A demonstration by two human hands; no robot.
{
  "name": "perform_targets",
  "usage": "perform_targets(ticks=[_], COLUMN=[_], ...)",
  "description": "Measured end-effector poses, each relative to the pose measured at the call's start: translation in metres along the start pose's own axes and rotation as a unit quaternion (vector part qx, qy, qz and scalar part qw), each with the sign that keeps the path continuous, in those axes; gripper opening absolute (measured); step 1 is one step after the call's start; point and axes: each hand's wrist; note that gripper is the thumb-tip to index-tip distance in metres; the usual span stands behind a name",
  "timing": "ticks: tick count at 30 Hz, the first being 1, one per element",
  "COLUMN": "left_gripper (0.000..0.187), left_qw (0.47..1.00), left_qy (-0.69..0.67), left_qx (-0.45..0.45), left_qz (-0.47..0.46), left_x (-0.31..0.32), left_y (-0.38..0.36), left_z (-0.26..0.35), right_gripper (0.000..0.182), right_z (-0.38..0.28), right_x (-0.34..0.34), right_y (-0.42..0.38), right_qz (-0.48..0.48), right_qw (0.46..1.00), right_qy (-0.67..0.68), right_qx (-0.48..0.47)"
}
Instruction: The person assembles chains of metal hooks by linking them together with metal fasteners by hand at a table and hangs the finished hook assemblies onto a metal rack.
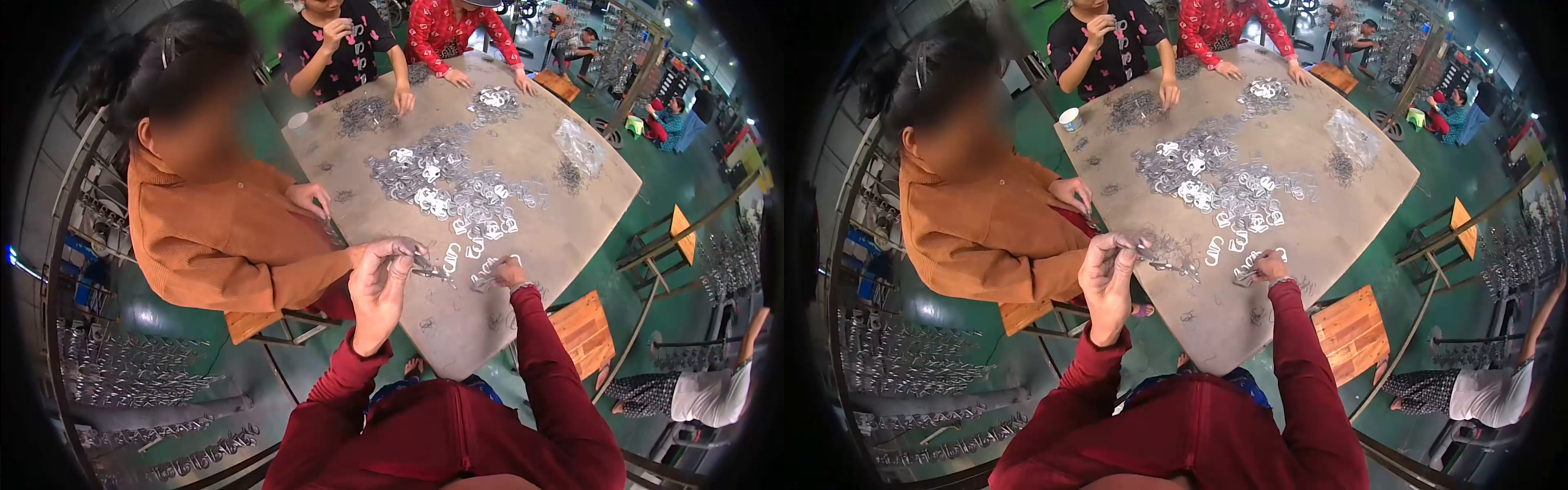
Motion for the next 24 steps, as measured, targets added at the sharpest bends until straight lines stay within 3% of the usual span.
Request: perform_targets(ticks=[1, 2, 3, 4, 5, 6, 7, 10, 13, 16, 20, 21, 23, 24], left_gripper=[0.008, 0.008, 0.007, 0.007, 0.007, 0.005, 0.005, 0.006, 0.008, 0.007, 0.006, 0.006, 0.006, 0.007], left_qw=[1.0, 1.0, 0.998, 0.995, 0.998, 0.999, 0.999, 1.0, 1.0, 1.0, 0.997, 0.994, 0.992, 0.995], left_qy=[0.009, 0.018, 0.06, 0.095, 0.003, 0.011, 0.001, -0.003, 0.009, 0.018, 0.074, 0.106, 0.12, 0.097], left_qx=[-0.009, -0.018, 0.006, 0.031, -0.049, -0.033, -0.029, -0.015, 0.0, -0.001, 0.0, -0.011, -0.002, 0.031], left_qz=[-0.002, -0.006, -0.009, -0.018, 0.026, 0.026, 0.025, 0.021, 0.016, 0.018, 0.035, 0.036, 0.032, 0.006], left_x=[-0.001, -0.002, -0.008, -0.009, 0.0, -0.002, 0.0, 0.003, 0.007, 0.011, 0.016, 0.014, 0.015, 0.019], left_y=[-0.001, -0.002, -0.002, -0.001, -0.004, -0.004, -0.003, -0.001, 0.0, 0.0, 0.001, -0.002, -0.003, 0.0], left_z=[0.002, 0.003, 0.0, -0.005, 0.006, 0.002, 0.0, -0.001, -0.004, -0.002, -0.008, -0.009, -0.014, -0.014], right_gripper=[0.021, 0.022, 0.023, 0.023, 0.023, 0.023, 0.023, 0.02, 0.02, 0.02, 0.023, 0.024, 0.026, 0.026], right_z=[0.017, 0.034, 0.05, 0.057, 0.063, 0.07, 0.092, 0.055, 0.052, 0.049, 0.014, 0.024, 0.001, -0.005], right_x=[-0.003, -0.007, -0.015, -0.018, -0.021, -0.024, -0.017, -0.005, 0.001, 0.001, 0.002, -0.005, -0.006, -0.004], right_y=[0.015, 0.032, 0.047, 0.049, 0.051, 0.054, 0.081, 0.036, 0.019, 0.034, 0.005, 0.011, -0.011, -0.018], right_qz=[-0.027, -0.074, -0.11, -0.122, -0.133, -0.143, -0.169, -0.123, -0.001, 0.122, 0.004, 0.051, -0.019, -0.031], right_qw=[0.997, 0.982, 0.933, 0.94, 0.946, 0.949, 0.941, 0.893, 0.96, 0.966, 0.893, 0.917, 0.919, 0.888], right_qy=[0.075, -0.017, -0.106, -0.068, -0.03, 0.009, 0.268, 0.432, 0.26, 0.208, 0.425, 0.237, 0.328, 0.376], right_qx=[-0.015, -0.174, -0.326, -0.311, -0.296, -0.28, -0.116, 0.029, -0.106, -0.093, -0.146, -0.316, -0.218, -0.262])
Point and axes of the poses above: each hand's wrist, its own y-axis towards the middle knuckle, its own x-axis out of the palm, z = x × y, and after that the axes turned 1 degree about y, right-handed
